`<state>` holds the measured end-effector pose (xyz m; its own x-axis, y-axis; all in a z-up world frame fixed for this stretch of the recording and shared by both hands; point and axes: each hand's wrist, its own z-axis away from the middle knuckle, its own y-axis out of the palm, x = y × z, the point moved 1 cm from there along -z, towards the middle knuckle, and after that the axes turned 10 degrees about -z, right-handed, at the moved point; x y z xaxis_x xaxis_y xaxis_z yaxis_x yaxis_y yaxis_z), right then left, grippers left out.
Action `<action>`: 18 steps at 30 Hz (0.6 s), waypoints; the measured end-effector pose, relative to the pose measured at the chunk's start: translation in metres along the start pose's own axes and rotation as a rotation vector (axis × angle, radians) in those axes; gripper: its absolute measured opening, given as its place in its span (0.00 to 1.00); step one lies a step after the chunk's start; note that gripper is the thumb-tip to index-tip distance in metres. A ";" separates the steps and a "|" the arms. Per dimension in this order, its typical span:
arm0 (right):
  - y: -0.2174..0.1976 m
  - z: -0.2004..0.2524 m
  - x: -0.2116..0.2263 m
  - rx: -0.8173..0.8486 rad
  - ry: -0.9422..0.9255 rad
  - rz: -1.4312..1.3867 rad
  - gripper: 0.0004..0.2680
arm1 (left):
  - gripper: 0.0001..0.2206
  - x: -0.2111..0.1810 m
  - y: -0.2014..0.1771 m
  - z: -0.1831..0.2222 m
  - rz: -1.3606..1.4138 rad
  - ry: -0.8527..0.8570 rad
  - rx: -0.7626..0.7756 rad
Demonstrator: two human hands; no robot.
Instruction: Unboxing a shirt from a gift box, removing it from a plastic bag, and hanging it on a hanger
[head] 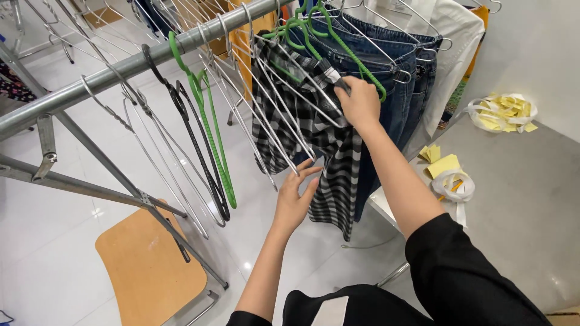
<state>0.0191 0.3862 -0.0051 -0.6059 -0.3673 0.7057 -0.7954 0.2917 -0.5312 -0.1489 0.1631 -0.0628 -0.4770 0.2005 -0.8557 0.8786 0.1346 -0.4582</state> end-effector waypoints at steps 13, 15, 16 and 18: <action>-0.085 0.266 -0.137 0.118 0.524 -0.196 0.12 | 0.15 -0.007 0.051 0.082 0.044 -0.078 0.337; -0.112 0.332 -0.161 0.042 0.712 -0.308 0.10 | 0.14 -0.004 0.076 0.101 0.044 -0.083 0.408; -0.128 0.365 -0.173 -0.004 0.747 -0.298 0.10 | 0.14 -0.010 0.087 0.110 0.050 -0.067 0.464; -0.161 0.431 -0.192 -0.159 0.891 -0.370 0.12 | 0.14 -0.024 0.110 0.128 0.059 -0.120 0.559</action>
<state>0.2586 0.0288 -0.2570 -0.0362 0.3238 0.9454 -0.8834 0.4319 -0.1817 -0.0384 0.0494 -0.1234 -0.4499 0.0764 -0.8898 0.7976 -0.4139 -0.4388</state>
